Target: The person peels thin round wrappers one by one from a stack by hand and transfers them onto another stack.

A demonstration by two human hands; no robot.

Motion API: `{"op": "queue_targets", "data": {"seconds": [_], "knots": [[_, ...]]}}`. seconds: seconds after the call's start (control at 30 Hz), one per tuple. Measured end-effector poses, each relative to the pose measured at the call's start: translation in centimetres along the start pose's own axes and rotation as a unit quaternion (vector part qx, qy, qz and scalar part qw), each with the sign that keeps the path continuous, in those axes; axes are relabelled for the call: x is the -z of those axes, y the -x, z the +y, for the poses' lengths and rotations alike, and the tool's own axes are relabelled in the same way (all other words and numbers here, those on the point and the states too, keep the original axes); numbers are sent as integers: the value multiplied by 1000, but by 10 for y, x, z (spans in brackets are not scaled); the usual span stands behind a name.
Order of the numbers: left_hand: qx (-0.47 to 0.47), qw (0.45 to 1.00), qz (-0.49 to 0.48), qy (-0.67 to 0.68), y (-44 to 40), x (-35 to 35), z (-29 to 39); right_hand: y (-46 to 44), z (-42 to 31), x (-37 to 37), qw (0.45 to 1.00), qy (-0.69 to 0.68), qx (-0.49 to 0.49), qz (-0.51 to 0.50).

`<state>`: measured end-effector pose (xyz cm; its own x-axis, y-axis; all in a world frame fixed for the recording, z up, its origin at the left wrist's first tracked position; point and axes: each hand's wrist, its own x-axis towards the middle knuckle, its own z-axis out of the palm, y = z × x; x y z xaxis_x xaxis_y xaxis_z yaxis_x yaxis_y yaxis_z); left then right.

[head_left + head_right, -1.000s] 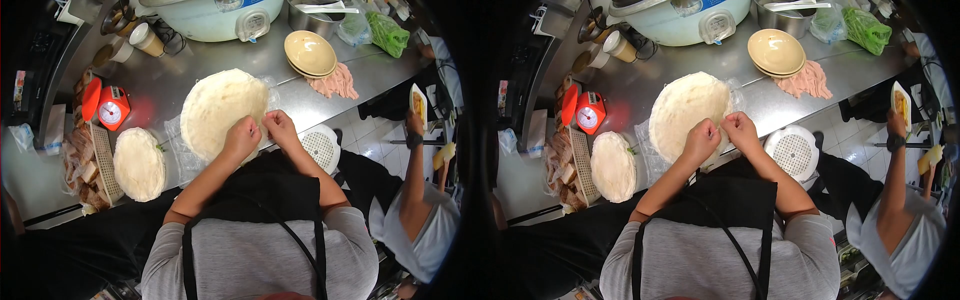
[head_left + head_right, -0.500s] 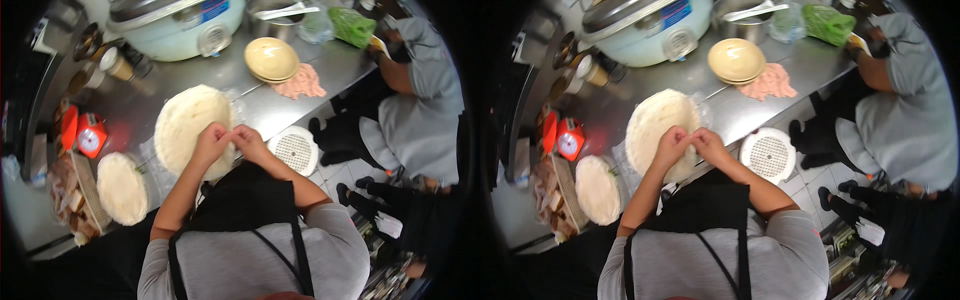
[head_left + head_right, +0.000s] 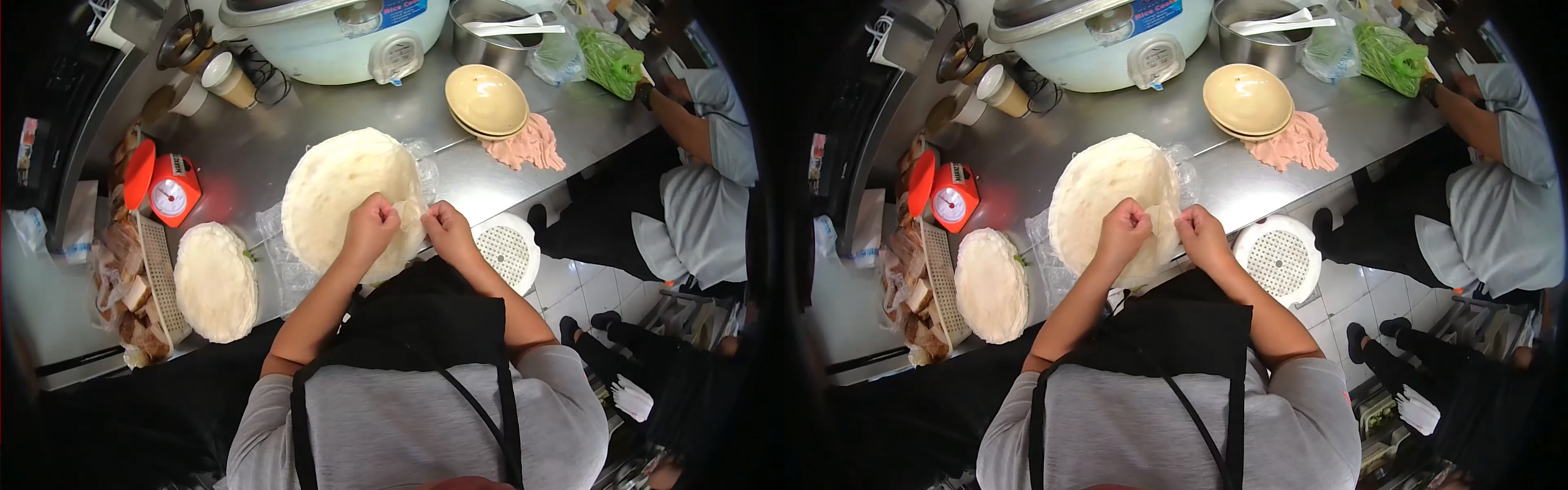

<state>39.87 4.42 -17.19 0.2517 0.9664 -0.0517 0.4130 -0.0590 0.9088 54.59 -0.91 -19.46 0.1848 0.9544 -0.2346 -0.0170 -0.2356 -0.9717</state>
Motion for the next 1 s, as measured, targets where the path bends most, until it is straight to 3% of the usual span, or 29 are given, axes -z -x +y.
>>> {"op": "queue_targets", "data": {"seconds": [0.13, 0.23, 0.33, 0.47, 0.53, 0.67, 0.77, 0.87, 1.0], "knots": [[-3, 1000, -10, 15, 5, -5, 4, -8, -11, -7, 994, 81, 62, 28], [-13, 1000, -21, -7, 6, -4, 4, -14, -29, -8, 985, 168, 21, -18], [-28, 999, -15, -6, 2, -5, -1, -15, -33, -10, 984, 177, -4, -27], [-53, 998, -3, 17, 2, -13, 9, -20, -8, -12, 987, 137, 76, -31], [-14, 997, -37, 65, -5, -11, -1, -19, -6, -11, 991, 98, 74, -48], [91, 984, -135, 74, -10, 3, 2, -11, -11, -6, 983, 163, 52, -61], [-14, 987, -96, -126, -8, 6, 15, -2, -35, -9, 968, 240, 65, -33], [-123, 968, 1, -217, -4, -1, 16, -2, -34, -13, 948, 306, 87, -15], [-125, 957, 52, -257, -2, -3, 19, 2, -35, -14, 940, 323, 114, 1]]}}
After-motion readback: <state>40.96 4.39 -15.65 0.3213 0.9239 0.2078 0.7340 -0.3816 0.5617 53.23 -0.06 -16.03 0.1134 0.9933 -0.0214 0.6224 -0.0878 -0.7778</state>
